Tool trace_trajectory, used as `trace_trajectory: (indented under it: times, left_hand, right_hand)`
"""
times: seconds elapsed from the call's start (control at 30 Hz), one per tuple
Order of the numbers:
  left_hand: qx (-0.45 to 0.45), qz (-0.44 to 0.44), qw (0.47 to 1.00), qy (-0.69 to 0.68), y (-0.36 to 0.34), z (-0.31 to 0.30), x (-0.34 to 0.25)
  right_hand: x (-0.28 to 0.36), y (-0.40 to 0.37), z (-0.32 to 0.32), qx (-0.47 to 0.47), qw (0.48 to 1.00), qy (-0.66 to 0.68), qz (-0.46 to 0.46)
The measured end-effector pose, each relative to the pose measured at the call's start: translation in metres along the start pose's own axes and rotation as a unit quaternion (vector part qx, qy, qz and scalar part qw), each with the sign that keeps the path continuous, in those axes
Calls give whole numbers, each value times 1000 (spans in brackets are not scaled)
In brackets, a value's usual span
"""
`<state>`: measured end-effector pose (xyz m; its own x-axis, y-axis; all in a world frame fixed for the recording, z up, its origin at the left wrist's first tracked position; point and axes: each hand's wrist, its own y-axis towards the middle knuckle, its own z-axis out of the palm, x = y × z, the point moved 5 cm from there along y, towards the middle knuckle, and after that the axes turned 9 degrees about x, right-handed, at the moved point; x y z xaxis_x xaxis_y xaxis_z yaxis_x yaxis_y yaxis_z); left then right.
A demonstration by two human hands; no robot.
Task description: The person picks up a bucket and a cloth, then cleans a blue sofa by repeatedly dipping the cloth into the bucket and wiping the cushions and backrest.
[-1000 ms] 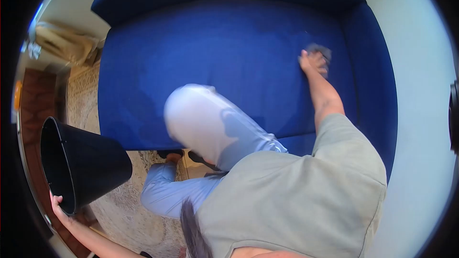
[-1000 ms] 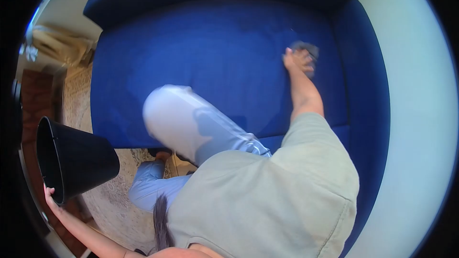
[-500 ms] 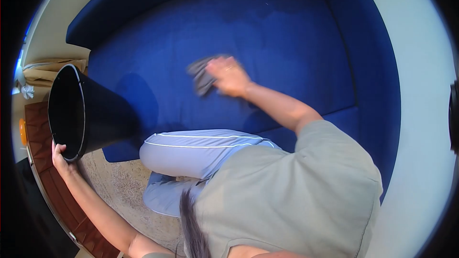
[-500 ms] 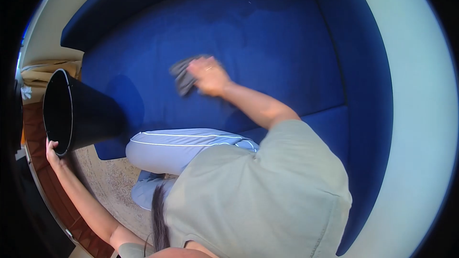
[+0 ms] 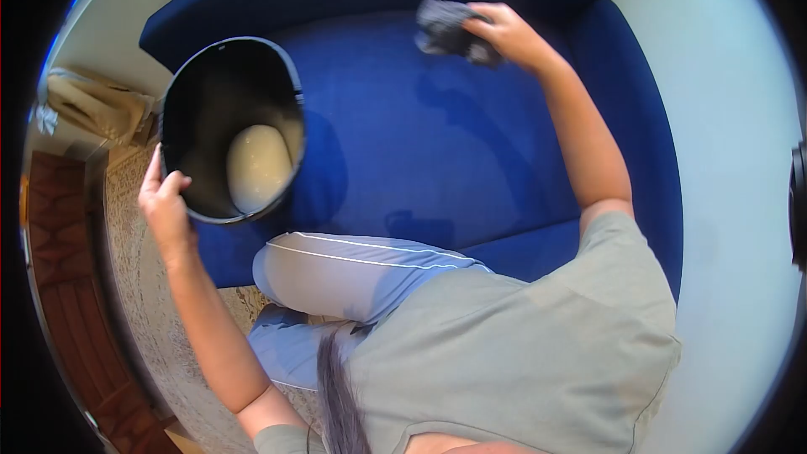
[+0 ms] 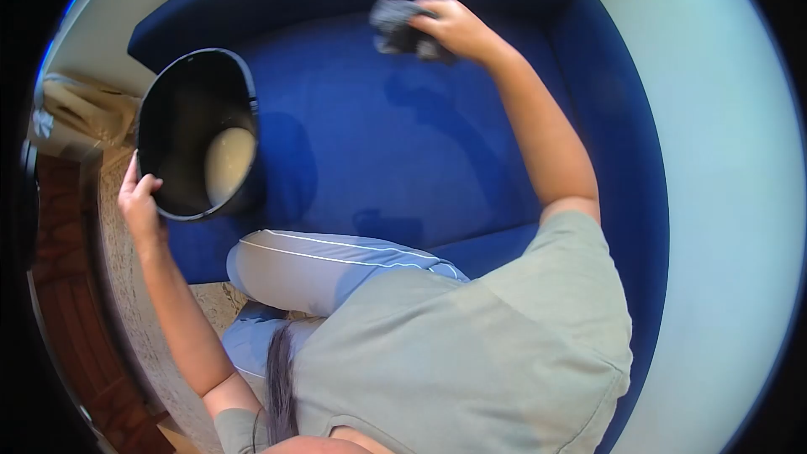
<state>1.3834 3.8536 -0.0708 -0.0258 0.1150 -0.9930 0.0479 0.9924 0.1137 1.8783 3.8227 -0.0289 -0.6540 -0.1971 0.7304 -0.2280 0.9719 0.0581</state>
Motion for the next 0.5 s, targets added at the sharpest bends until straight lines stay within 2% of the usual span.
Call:
trace_trajectory:
  times: [0.03, 0.1, 0.17, 0.2, 0.27, 0.3, 0.33, 0.37, 0.43, 0.5]
  left_hand:
    - [-9, 23, 1000, 5, -7, 14, -7]
    - [-25, 54, 995, 81, -16, 19, -15]
    - [-30, 66, 991, 109, -27, 47, -17]
    - [-24, 65, 991, 112, -32, 54, -16]
    - [-24, 66, 989, 126, -38, 74, -7]
    - [-29, 68, 988, 133, -43, 79, -11]
    - [-43, 50, 977, 203, -50, 79, -23]
    - [-66, 95, 972, 203, -49, 81, -18]
    - [-84, 136, 971, 180, -47, 84, -13]
    - [-85, 112, 972, 187, -48, 81, -13]
  right_hand:
    - [52, 20, 9, 67, 997, -4, -29]
    - [140, 59, 46, 157, 987, -27, -8]
    - [167, 85, 99, 236, 964, -109, -58]
    - [183, 95, 133, 292, 929, -210, -93]
    - [180, 115, 204, 391, 825, -387, -131]
    - [173, 122, 243, 463, 770, -426, -109]
    - [152, 131, 281, 517, 740, -420, -89]
    - [128, 140, 310, 569, 711, -407, -70]
    - [103, 145, 351, 601, 705, -373, -52]
    - [88, 147, 374, 607, 716, -344, -32]
